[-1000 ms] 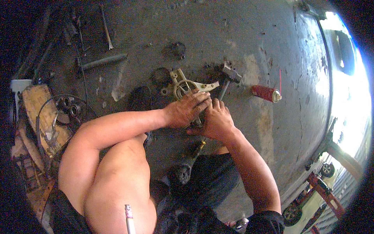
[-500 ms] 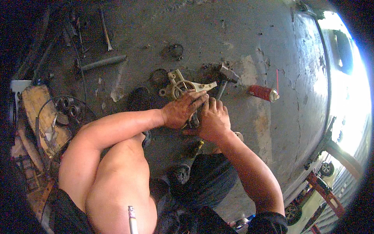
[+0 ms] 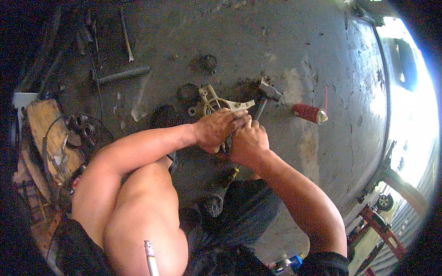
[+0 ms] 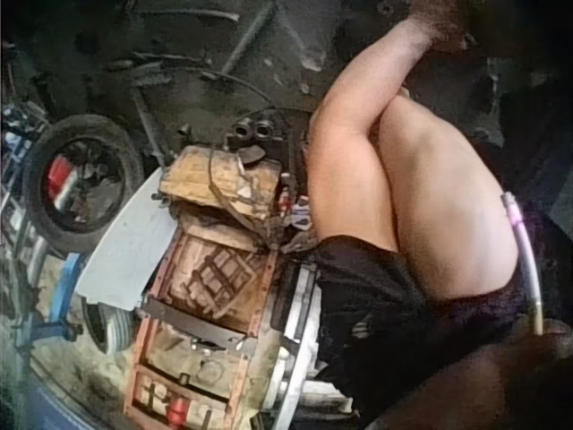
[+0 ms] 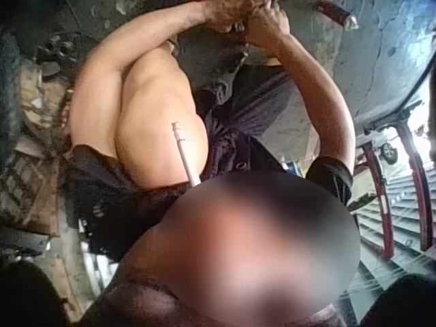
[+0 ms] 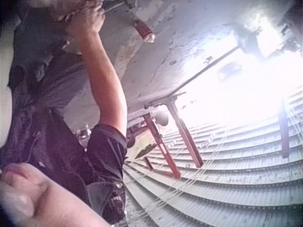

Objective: The person is sitting on the floor of a workshop, using a hammer and a screwdriver to disassemble a mechanical part, likely a steering knuckle. They remove a bearing and a retaining ring, then spray the part with a lubricant.

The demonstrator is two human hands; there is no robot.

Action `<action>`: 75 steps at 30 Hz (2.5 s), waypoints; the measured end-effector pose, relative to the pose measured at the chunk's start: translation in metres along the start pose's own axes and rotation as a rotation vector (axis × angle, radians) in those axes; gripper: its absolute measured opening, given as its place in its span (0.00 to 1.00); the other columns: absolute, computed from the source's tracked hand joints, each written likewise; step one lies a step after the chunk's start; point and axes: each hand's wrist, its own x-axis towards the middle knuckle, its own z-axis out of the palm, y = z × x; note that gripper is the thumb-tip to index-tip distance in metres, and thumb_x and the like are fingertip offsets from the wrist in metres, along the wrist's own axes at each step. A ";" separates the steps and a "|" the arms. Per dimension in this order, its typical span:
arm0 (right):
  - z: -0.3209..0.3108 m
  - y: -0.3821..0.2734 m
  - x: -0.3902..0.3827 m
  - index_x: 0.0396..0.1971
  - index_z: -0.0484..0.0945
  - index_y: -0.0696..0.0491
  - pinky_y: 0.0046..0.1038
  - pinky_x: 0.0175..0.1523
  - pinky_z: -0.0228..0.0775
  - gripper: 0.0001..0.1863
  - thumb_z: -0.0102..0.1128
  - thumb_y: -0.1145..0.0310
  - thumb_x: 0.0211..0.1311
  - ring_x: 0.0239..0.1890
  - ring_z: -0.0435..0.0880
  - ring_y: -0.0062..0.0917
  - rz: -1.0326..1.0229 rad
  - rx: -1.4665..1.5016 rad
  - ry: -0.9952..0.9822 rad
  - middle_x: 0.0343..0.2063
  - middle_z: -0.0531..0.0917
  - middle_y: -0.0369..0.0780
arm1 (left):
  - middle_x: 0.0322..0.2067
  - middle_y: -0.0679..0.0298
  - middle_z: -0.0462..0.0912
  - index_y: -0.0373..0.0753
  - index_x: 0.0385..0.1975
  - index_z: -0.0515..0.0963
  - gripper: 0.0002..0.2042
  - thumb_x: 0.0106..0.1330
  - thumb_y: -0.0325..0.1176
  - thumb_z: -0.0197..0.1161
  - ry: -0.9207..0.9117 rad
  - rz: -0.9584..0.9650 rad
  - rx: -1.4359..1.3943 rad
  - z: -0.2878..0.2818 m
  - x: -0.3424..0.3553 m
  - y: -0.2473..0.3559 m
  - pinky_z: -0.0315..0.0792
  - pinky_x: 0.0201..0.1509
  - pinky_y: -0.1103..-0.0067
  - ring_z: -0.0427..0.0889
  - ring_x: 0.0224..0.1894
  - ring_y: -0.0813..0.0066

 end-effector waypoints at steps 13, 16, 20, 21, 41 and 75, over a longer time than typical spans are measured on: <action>0.013 -0.003 -0.002 0.65 0.56 0.67 0.43 0.67 0.58 0.64 0.71 0.33 0.38 0.61 0.65 0.53 0.037 0.165 -0.006 0.61 0.64 0.61 | 0.60 0.46 0.66 0.31 0.68 0.50 0.55 0.36 0.40 0.73 0.126 0.048 -0.111 0.012 0.004 -0.006 0.60 0.66 0.60 0.67 0.63 0.49; 0.004 0.003 0.002 0.65 0.58 0.62 0.44 0.69 0.55 0.62 0.71 0.32 0.38 0.63 0.63 0.54 -0.044 0.122 0.008 0.62 0.64 0.61 | 0.63 0.46 0.63 0.32 0.69 0.50 0.55 0.37 0.40 0.73 0.161 0.041 -0.050 0.018 -0.001 -0.006 0.59 0.68 0.60 0.67 0.64 0.49; 0.003 0.020 0.002 0.66 0.61 0.60 0.44 0.69 0.55 0.62 0.67 0.27 0.37 0.65 0.61 0.54 -0.168 0.094 -0.017 0.63 0.63 0.61 | 0.68 0.45 0.56 0.33 0.70 0.48 0.57 0.37 0.44 0.74 0.086 0.042 -0.035 0.003 -0.001 0.000 0.53 0.72 0.60 0.61 0.68 0.49; -0.004 0.021 0.004 0.65 0.61 0.60 0.43 0.69 0.56 0.64 0.65 0.25 0.36 0.66 0.61 0.54 -0.183 0.109 -0.040 0.63 0.62 0.61 | 0.68 0.45 0.54 0.33 0.70 0.48 0.58 0.37 0.44 0.75 0.085 0.040 -0.042 -0.001 -0.003 0.001 0.52 0.73 0.60 0.60 0.69 0.49; -0.014 -0.016 -0.001 0.63 0.60 0.68 0.44 0.66 0.58 0.68 0.68 0.25 0.32 0.62 0.65 0.51 0.034 0.002 -0.038 0.59 0.67 0.60 | 0.68 0.45 0.53 0.31 0.69 0.48 0.59 0.32 0.36 0.75 0.107 -0.101 -0.031 0.015 -0.018 0.003 0.50 0.73 0.59 0.57 0.68 0.46; 0.008 -0.024 0.008 0.57 0.62 0.67 0.37 0.52 0.77 0.54 0.73 0.42 0.37 0.51 0.78 0.46 0.147 0.126 -0.027 0.51 0.73 0.55 | 0.59 0.52 0.68 0.33 0.63 0.59 0.35 0.55 0.38 0.62 0.261 -0.026 0.058 0.037 -0.018 -0.007 0.55 0.68 0.59 0.68 0.61 0.57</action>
